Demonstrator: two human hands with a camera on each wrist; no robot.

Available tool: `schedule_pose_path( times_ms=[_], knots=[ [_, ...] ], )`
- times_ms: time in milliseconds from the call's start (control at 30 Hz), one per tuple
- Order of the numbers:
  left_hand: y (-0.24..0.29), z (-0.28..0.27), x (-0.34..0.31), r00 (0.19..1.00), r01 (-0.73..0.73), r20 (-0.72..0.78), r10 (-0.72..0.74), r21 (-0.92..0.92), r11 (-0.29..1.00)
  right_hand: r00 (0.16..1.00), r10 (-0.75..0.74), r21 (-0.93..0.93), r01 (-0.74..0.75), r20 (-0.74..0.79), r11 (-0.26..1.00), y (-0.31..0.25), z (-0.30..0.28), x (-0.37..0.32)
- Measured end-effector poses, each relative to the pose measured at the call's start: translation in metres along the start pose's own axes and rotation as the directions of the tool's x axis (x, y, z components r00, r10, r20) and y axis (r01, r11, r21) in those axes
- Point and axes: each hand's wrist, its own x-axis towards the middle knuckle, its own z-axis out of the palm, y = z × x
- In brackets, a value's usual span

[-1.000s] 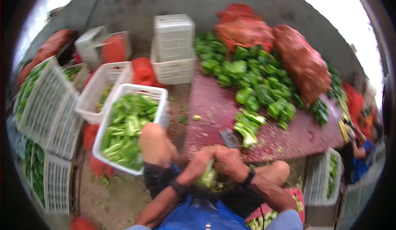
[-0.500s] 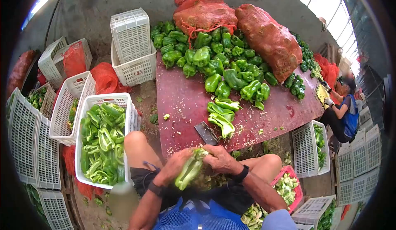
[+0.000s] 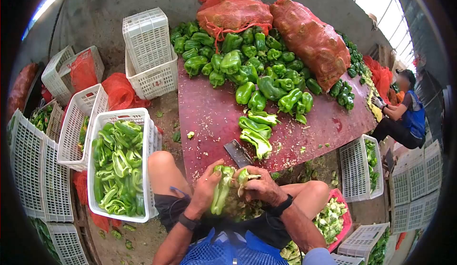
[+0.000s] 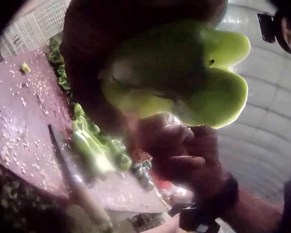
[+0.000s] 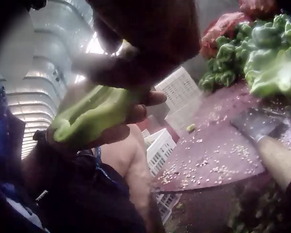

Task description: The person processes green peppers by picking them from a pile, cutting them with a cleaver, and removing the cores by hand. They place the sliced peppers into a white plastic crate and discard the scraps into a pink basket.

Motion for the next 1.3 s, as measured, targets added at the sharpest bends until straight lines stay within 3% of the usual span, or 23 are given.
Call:
schedule_pose_path(
  times_ms=[33,100,167,200,233,333,367,500,600,633,700,733,767,800,833,867,900,967,1033,1100,1167,1233,1300],
  knots=[
    [0.001,0.001,0.0,0.998,-0.039,-0.041,0.042,0.079,0.996,1.0,0.001,0.002,-0.001,-0.001,1.0,0.003,-0.001,-0.001],
    [-0.006,0.001,0.003,0.996,-0.071,-0.036,0.079,0.175,0.982,0.918,0.395,0.218,-0.388,0.01,0.896,-0.002,0.005,-0.001],
    [-0.03,0.001,0.006,0.953,-0.298,0.089,0.291,0.459,0.837,0.917,0.395,0.101,-0.388,-0.057,0.916,0.021,0.011,0.0],
    [-0.025,0.014,0.006,0.963,-0.248,0.0,0.269,0.385,0.889,0.973,0.103,-0.239,-0.152,-0.205,0.959,0.036,0.013,0.002],
    [-0.025,0.019,0.005,0.95,-0.296,0.04,0.31,0.435,0.851,0.946,-0.236,-0.561,0.074,-0.223,0.825,0.048,0.02,0.008],
    [-0.034,0.021,0.006,0.898,-0.417,0.186,0.4,0.652,0.633,0.965,-0.18,-0.428,0.083,-0.193,0.9,0.041,0.022,0.003],
    [-0.024,0.028,0.003,0.935,-0.315,0.096,0.342,0.669,0.673,0.961,-0.155,-0.373,0.061,-0.228,0.926,0.048,0.023,0.003],
    [-0.015,0.022,0.0,0.957,-0.242,0.001,0.291,0.559,0.793,0.956,-0.162,-0.613,-0.023,-0.245,0.79,0.038,0.03,0.014],
    [-0.011,0.001,0.004,0.95,-0.235,-0.1,0.295,0.389,0.891,0.984,-0.058,-0.488,-0.033,-0.169,0.872,0.031,0.024,0.022],
    [-0.003,-0.006,0.0,0.947,-0.229,-0.12,0.298,0.397,0.889,0.957,-0.29,-0.556,0.236,-0.01,0.797,0.025,0.021,0.024],
    [0.043,-0.024,-0.015,0.972,-0.033,-0.228,0.056,0.106,0.994,0.988,-0.072,-0.401,0.013,-0.134,0.916,0.007,0.023,0.024],
    [0.043,-0.055,-0.015,0.891,-0.165,-0.277,0.361,0.542,0.824,0.987,-0.1,-0.43,0.037,-0.125,0.902,0.009,0.023,0.025],
    [0.043,-0.087,-0.017,0.76,-0.182,-0.174,0.627,0.868,0.462,0.988,-0.104,-0.425,0.047,-0.112,0.904,0.015,0.02,0.026],
    [0.066,-0.092,-0.035,0.784,-0.247,-0.4,0.475,0.501,0.829,0.993,-0.018,-0.377,-0.029,-0.12,0.926,0.023,0.015,0.025],
    [0.09,-0.096,-0.053,0.823,-0.281,-0.516,0.237,-0.006,0.96,0.99,0.069,-0.33,-0.107,-0.126,0.938,0.031,0.009,0.024],
    [0.096,-0.123,-0.062,0.731,-0.274,-0.571,0.373,0.254,0.927,0.991,0.066,-0.328,-0.101,-0.117,0.939,0.04,0.002,0.022],
    [0.097,-0.156,-0.07,0.635,-0.227,-0.577,0.514,0.497,0.838,0.99,0.088,-0.336,-0.12,-0.11,0.934,0.052,-0.005,0.019],
    [0.097,-0.216,-0.088,0.52,-0.069,-0.674,0.525,0.579,0.812,0.984,0.136,-0.351,-0.167,-0.114,0.921,0.066,-0.015,0.014],
    [0.029,-0.339,-0.1,0.492,-0.178,-0.721,0.488,0.466,0.867,0.981,0.139,-0.297,-0.174,-0.137,0.939,0.048,-0.01,0.012],
    [0.014,-0.371,-0.104,0.56,0.091,-0.509,0.654,0.822,0.562,0.974,0.214,-0.124,-0.222,-0.076,0.967,0.029,-0.018,0.003],
    [-0.047,-0.412,-0.11,0.507,0.596,-0.791,0.343,0.609,0.524,0.976,0.195,-0.12,-0.205,-0.094,0.971,0.02,-0.029,0.002],
    [-0.056,-0.382,-0.114,0.386,0.614,-0.83,0.403,0.558,0.558,0.954,0.212,-0.199,-0.255,-0.214,0.946,0.036,-0.048,0.003],
    [-0.059,-0.391,-0.123,0.462,0.67,-0.843,0.274,0.535,0.515,0.941,0.21,-0.191,-0.264,-0.264,0.945,0.008,-0.044,0.005]
  ],
)
